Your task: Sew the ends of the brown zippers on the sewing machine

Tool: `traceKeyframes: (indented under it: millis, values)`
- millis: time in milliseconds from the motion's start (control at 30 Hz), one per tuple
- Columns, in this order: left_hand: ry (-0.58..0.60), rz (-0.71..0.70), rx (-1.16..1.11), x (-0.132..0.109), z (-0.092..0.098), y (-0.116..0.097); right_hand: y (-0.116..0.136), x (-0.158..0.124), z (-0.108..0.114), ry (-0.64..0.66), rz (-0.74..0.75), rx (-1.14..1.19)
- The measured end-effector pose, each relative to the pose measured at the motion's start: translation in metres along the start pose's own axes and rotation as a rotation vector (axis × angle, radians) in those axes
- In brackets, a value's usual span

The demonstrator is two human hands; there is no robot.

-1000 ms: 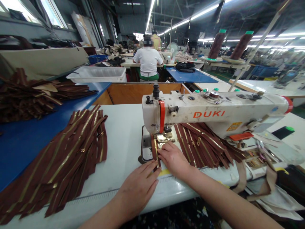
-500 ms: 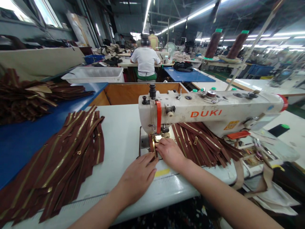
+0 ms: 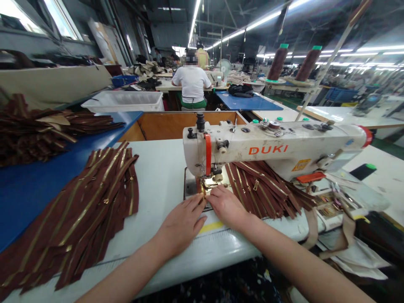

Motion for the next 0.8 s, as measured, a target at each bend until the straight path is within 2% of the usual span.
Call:
traceKeyframes:
  millis: [300, 500, 800]
  values:
    - [0.055, 0.083, -0.002, -0.009, -0.002, -0.006, 0.003, -0.005, 0.008, 0.050, 0.059, -0.030]
    - [-0.029, 0.094, -0.038, -0.004, -0.002, -0.001, 0.002, 0.000, 0.006, 0.054, 0.047, -0.086]
    - [-0.122, 0.084, -0.079, 0.018, -0.004, 0.016, -0.004, 0.013, -0.003, 0.036, -0.060, -0.087]
Point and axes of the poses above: each hand's wrist, its own x-axis towards the middle knuckle, its own z-axis out of the back of the hand, y = z × x, the point moved 1 cm from there along x, towards the middle knuckle, and after that the axes turned 7 degrees about -x, right-handed, at the moved point
